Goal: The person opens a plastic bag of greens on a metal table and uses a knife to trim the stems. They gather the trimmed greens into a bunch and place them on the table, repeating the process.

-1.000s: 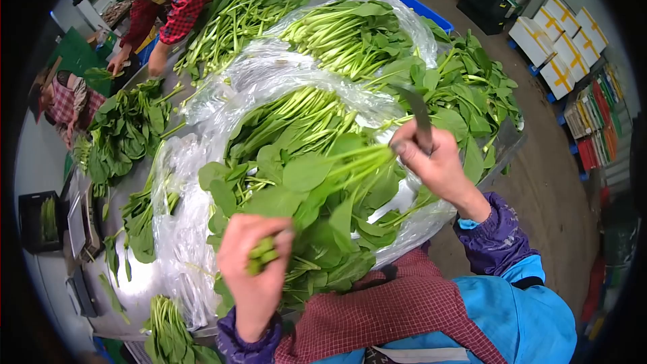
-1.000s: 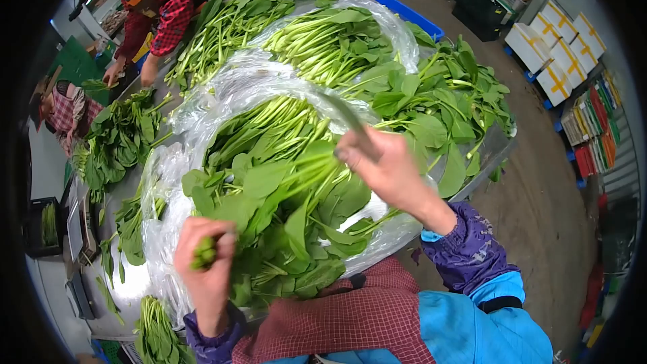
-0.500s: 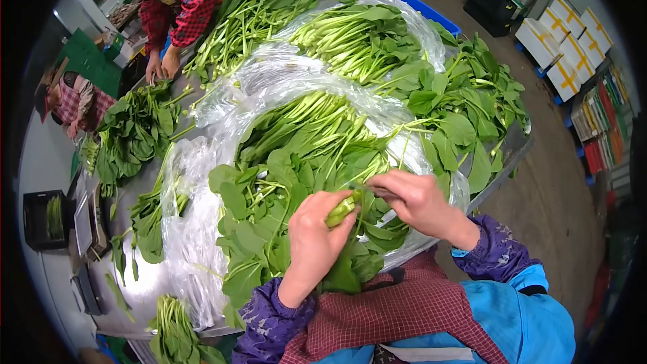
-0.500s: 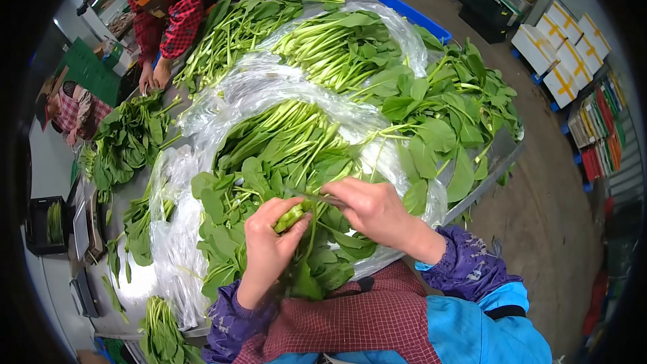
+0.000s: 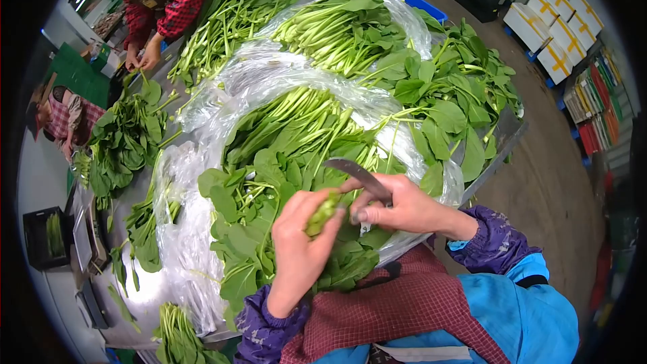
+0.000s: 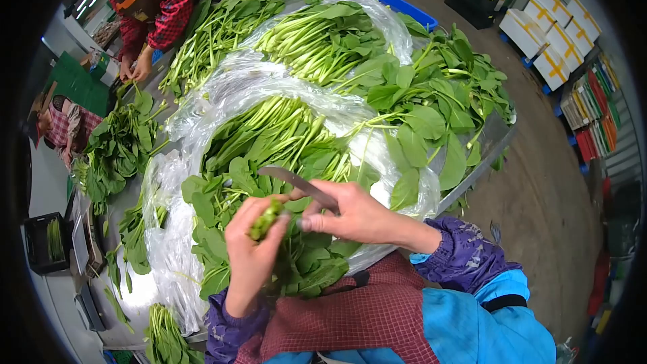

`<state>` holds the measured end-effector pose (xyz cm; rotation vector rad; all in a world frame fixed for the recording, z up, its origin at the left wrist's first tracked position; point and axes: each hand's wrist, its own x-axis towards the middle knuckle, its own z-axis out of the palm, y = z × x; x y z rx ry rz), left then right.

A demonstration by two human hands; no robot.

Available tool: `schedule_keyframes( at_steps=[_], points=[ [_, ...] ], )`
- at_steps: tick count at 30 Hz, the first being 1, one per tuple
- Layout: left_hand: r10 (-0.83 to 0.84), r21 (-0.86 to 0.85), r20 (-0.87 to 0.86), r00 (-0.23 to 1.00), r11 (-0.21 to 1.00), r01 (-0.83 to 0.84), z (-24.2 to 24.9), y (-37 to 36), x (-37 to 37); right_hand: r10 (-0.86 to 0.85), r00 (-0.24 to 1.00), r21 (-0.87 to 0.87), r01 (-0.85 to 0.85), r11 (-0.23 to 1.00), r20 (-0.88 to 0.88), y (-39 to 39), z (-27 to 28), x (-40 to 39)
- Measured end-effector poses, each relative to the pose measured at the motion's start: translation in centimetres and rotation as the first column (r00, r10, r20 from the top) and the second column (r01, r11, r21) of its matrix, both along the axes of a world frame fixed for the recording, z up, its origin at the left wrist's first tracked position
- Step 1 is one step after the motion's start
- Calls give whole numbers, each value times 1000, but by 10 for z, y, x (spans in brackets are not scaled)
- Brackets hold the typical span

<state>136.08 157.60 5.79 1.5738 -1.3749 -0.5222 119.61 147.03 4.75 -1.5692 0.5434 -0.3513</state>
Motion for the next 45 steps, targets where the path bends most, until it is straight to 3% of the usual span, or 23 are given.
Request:
schedule_keyframes(
  at_steps=[1,3,4,5,7,8,10,11,13,15,17,21,23,28,31,33,35,37,41,43,45],
  points=[
    [26,17,-17,1000,1000,-26,4,3,5,-30,998,9,29,1000,46,-2,-7,-1],
    [96,116,-177,979,990,-76,12,14,18,-215,965,-46,211,976,-147,-19,-6,-2],
    [118,144,-346,931,987,-71,14,19,23,-257,957,-216,225,950,-133,-35,-35,-6],
    [120,153,-432,894,986,-59,16,23,28,-260,956,-216,228,949,-134,-46,-52,-5],
    [91,39,-523,848,996,-83,12,23,29,-271,944,-627,96,773,-189,-62,-78,-4],
    [87,36,-523,848,996,-80,12,23,28,-274,943,-629,99,772,-188,-64,-94,-4],
    [67,27,-656,752,998,-65,10,26,27,-230,958,-775,11,631,-173,-63,-117,-6],
    [66,26,-656,752,998,-65,9,28,28,-231,957,-776,12,631,-173,-60,-116,-10],
    [73,24,-760,646,996,-84,5,35,32,-156,891,-656,-185,731,-426,-52,-112,-27],
    [120,53,-771,626,991,-124,1,36,35,-153,861,-639,-230,734,-485,-47,-114,-42],
    [101,29,-825,557,990,-136,-3,34,35,-165,719,-466,-241,851,-675,-45,-107,-51],
    [93,39,-820,564,993,-107,-8,31,31,-314,762,-537,-52,842,-566,-52,-107,-45],
    [145,89,-761,633,989,-120,-7,30,30,-369,879,-740,28,672,-302,-58,-115,-32],
    [247,163,-638,729,969,-186,-2,38,31,-366,861,-756,-31,654,-352,-66,-131,-10],
    [299,187,-568,767,954,-233,-6,38,32,-323,909,-729,32,683,-262,-62,-109,-12],
    [201,129,-196,960,976,-178,-9,29,31,-274,944,-645,95,759,-183,-54,-80,-12],
    [101,-6,73,992,995,-101,-12,12,20,-259,959,-648,123,751,-118,-37,-53,-9],
    [61,-77,248,967,996,-43,-16,-2,7,-174,980,-478,107,872,-97,-22,-30,-5],
    [-50,69,125,991,997,41,-18,-8,-6,-126,992,-363,105,926,-33,-7,-13,-3],
    [37,183,-224,974,983,5,-24,-7,-8,-163,986,-375,141,916,-26,-4,-16,-1],
    [42,219,-221,974,976,8,-21,-6,-6,-194,972,-653,232,721,131,-4,-29,3]
  ],
)
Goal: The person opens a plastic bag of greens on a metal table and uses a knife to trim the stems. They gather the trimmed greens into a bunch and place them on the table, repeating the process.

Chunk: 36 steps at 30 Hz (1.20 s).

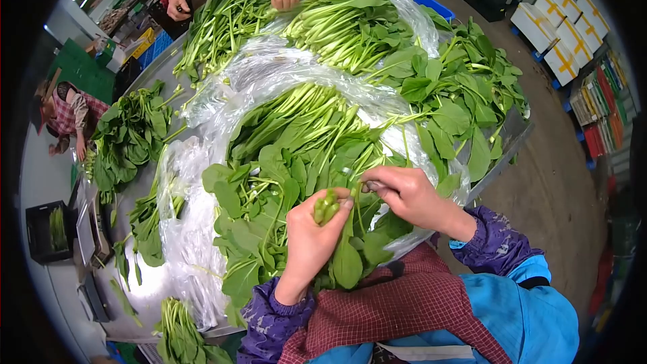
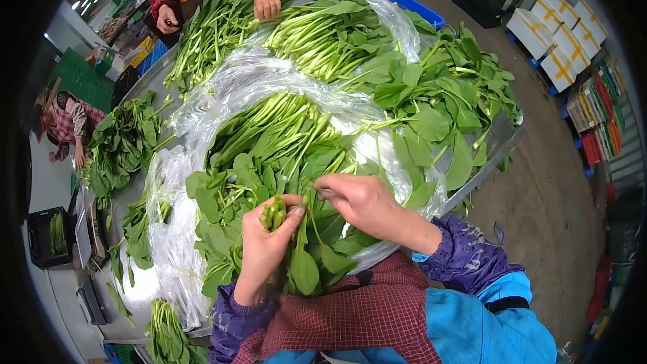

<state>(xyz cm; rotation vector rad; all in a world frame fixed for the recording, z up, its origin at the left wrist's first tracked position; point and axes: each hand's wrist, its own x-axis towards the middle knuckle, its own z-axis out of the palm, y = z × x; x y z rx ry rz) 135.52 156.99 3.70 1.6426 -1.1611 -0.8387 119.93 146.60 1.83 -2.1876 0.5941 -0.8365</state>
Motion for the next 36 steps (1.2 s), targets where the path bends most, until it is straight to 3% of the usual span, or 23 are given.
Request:
schedule_keyframes(
  at_steps=[3,4,6,8,10,11,12,14,15,16,18,19,20,22,26,28,30,34,36],
  points=[
    [-8,65,-306,952,997,29,4,1,0,-17,989,-72,6,997,-147,4,-2,-6],
    [-10,66,-307,952,997,32,5,1,-1,-38,975,-124,11,992,-218,5,-5,-6],
    [44,103,-452,891,995,4,6,3,-3,-47,974,-99,25,995,-220,0,-16,-10],
    [60,114,-460,886,993,-9,8,4,-1,-55,973,-78,39,996,-222,-2,-18,-11],
    [80,131,-474,877,991,-19,6,4,0,84,996,302,-81,950,6,2,-18,-11],
    [49,124,-469,882,992,11,5,4,0,158,981,616,-56,786,-112,6,5,-12],
    [14,115,-463,886,992,44,4,3,1,150,982,615,-49,787,-114,8,6,-10],
    [11,139,-548,836,987,78,2,7,6,261,964,834,-189,518,57,11,7,-7],
    [23,166,-626,780,981,105,1,10,9,279,950,684,-295,667,138,10,-10,-6],
    [16,181,-682,731,972,148,2,13,14,273,953,684,-288,670,134,7,-9,-11],
    [-22,181,-751,660,954,238,-2,22,22,316,946,483,-243,841,-74,-7,0,-17],
    [-49,172,-760,648,947,273,-7,25,25,191,969,154,-167,974,-155,-15,-7,-17],
    [-49,173,-761,647,946,275,-9,27,27,17,945,-159,-73,985,-328,-25,-7,-23],
    [4,166,-796,605,963,212,-12,29,29,-240,881,-301,118,946,-409,-47,-13,-26],
    [93,153,-853,513,985,76,-22,30,32,-196,893,-251,98,963,-405,-67,-60,-18],
    [101,162,-851,516,984,75,-24,34,36,-146,814,-160,66,985,-562,-67,-77,-3],
    [63,104,-914,402,991,82,-26,37,40,-163,817,-142,100,985,-553,-74,-91,2],
    [122,113,-925,360,993,-46,-20,43,40,-146,877,-158,81,984,-458,-82,-75,-5],
    [79,72,-939,336,997,-35,-20,45,44,-126,975,-148,100,984,-180,-88,-52,-13]
  ],
)
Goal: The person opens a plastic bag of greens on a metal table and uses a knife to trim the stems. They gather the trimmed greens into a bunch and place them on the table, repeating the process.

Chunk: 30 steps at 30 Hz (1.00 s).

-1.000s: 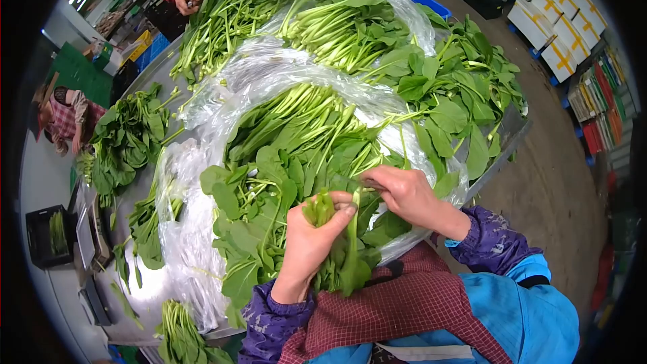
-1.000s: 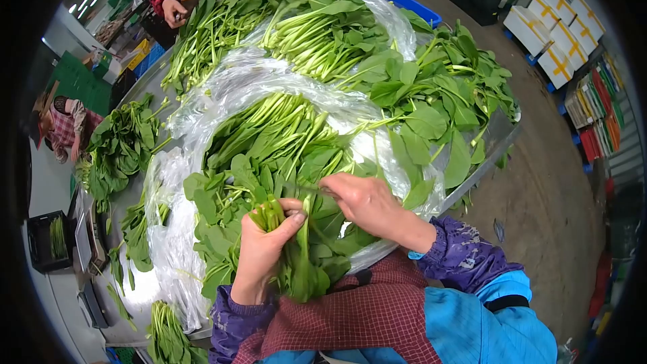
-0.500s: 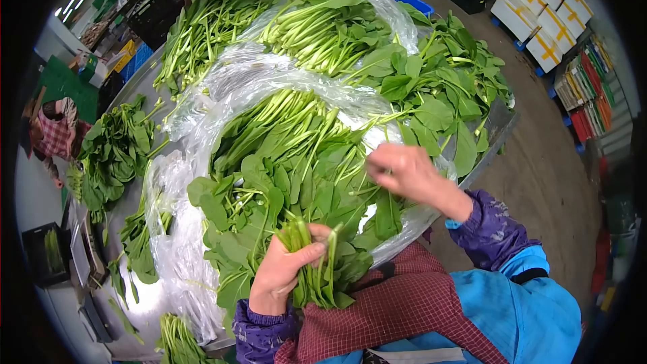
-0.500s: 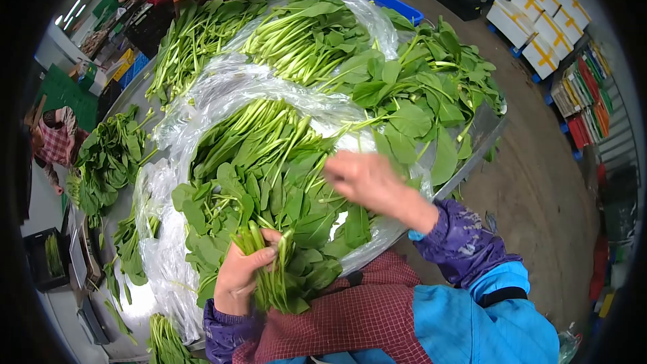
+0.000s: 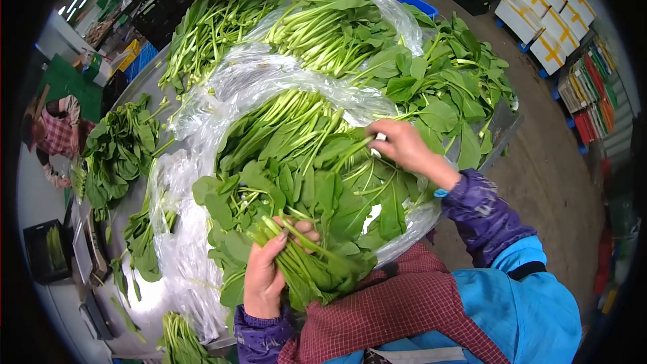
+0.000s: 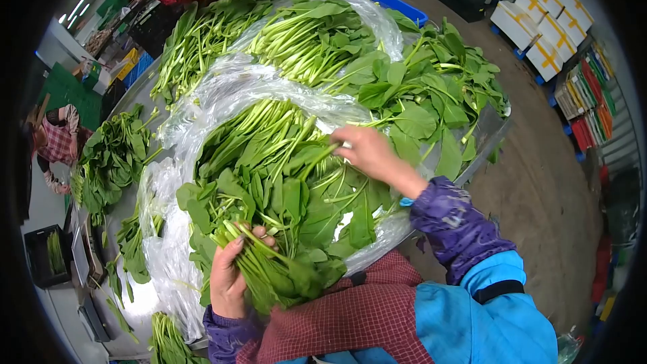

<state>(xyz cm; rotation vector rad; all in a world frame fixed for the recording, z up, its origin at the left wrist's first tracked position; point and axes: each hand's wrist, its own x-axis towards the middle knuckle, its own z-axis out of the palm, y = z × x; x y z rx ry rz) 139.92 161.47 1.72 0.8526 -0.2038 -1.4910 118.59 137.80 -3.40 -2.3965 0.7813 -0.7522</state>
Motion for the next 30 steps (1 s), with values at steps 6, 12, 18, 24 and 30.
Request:
schedule_keyframes(
  at_steps=[6,12,18,24,30],
  points=[
    [82,-17,-59,995,996,-83,11,-9,-14,-248,951,745,30,666,183,18,62,-21],
    [239,-252,953,186,967,49,36,-21,-32,-14,991,581,-64,811,130,67,75,-6],
    [69,-88,978,197,992,85,34,-30,-47,112,977,454,-184,872,181,95,83,7],
    [-24,-11,821,571,998,58,29,-31,-48,121,985,99,-133,986,119,106,60,11],
    [-62,10,732,679,997,80,30,-29,-50,88,995,26,-90,996,41,107,60,15]
  ],
)
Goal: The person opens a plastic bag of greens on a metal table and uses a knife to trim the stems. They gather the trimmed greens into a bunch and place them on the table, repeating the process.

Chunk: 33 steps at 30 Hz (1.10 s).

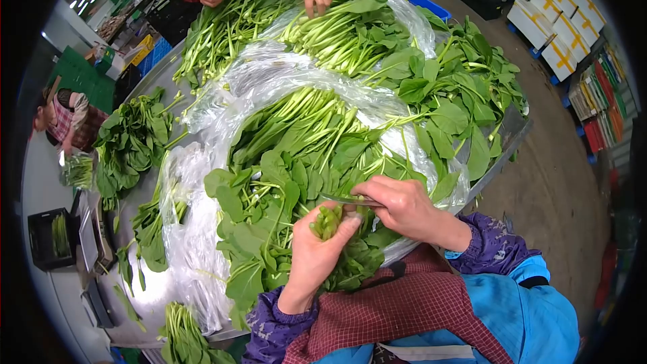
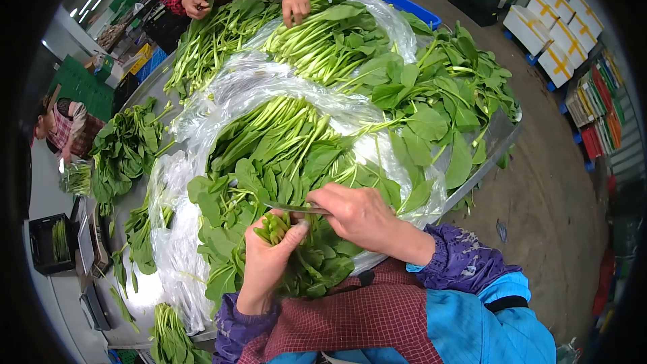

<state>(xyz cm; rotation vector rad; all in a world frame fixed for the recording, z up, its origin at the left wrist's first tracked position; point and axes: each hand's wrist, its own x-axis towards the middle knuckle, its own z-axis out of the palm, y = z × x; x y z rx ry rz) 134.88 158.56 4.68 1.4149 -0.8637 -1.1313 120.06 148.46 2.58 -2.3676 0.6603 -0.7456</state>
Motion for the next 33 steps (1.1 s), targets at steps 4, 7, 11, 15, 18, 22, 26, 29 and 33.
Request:
schedule_keyframes(
  at_steps=[4,7,11,15,18,22,26,29,33],
  points=[
    [-7,1,153,988,1000,7,-4,3,0,20,1000,-22,-21,1000,-15,-4,-12,-3],
    [86,-44,96,992,996,-82,-4,4,-2,52,998,220,-56,974,25,-7,-18,-11],
    [59,-10,126,990,998,-58,-3,3,1,94,989,738,-150,658,117,4,8,-10],
    [-102,39,387,917,995,95,-7,12,14,189,981,380,-190,905,39,-19,-4,-24],
    [-151,129,346,926,985,113,-6,23,24,-160,897,-215,75,974,-412,-57,1,-42],
    [77,60,-207,975,996,-66,-8,27,32,-326,881,-236,255,938,-342,-73,-16,-35],
    [128,40,-348,929,992,-121,-2,28,35,-151,884,-194,71,979,-443,-81,-91,-20],
    [168,28,-450,877,984,-174,-5,33,37,-101,891,-58,84,995,-443,-87,-100,-26],
    [231,-38,-465,855,959,-280,-11,31,38,-63,979,175,98,980,-196,-84,-65,-33]
  ],
)
